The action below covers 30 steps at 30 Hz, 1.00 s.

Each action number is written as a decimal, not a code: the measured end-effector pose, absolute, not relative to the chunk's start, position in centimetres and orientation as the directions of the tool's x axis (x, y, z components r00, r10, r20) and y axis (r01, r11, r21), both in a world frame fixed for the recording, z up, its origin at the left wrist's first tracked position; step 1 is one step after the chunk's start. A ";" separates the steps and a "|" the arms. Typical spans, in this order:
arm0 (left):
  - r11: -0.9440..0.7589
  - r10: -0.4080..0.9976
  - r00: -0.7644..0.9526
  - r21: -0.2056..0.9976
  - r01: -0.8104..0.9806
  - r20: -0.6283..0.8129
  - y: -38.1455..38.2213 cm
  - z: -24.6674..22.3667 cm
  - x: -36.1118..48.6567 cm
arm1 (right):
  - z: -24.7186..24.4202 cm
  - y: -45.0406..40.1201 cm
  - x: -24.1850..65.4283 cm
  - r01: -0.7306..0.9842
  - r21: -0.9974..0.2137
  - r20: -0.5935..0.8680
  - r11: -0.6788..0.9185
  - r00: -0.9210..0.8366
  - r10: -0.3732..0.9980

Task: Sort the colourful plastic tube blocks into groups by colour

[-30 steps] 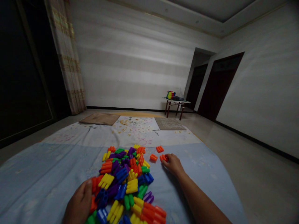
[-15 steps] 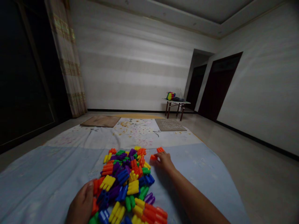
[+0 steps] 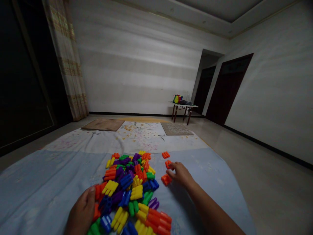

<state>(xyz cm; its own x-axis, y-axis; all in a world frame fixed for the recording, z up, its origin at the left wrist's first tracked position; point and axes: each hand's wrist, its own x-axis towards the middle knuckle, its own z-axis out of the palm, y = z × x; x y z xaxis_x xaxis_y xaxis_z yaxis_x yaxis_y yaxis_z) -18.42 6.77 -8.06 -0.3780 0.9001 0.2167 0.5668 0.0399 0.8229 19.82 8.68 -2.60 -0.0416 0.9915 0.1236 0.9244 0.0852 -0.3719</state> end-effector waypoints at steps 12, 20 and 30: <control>0.059 0.910 -0.370 0.823 0.565 0.189 7.0 -8.1 -18.6 | -4.2 10.1 22.8 0.885 -0.441 0.200 0.151 -0.067 0.977; 0.063 0.907 -0.377 0.825 0.562 0.188 6.8 -7.7 -18.4 | -5.1 14.6 25.8 0.884 -0.456 0.044 0.100 -0.090 0.995; 0.042 0.918 -0.353 0.840 0.542 0.182 6.7 -8.0 -18.6 | -4.4 15.9 24.3 0.842 -0.495 0.017 0.213 -0.235 0.972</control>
<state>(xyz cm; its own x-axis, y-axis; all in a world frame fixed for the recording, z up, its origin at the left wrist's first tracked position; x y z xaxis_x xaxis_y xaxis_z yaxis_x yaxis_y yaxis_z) -18.60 6.73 -8.04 -0.3532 0.9176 0.1822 0.5415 0.0417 0.8396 24.28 15.90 -4.36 -0.2353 0.9718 0.0170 0.8424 0.2126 -0.4951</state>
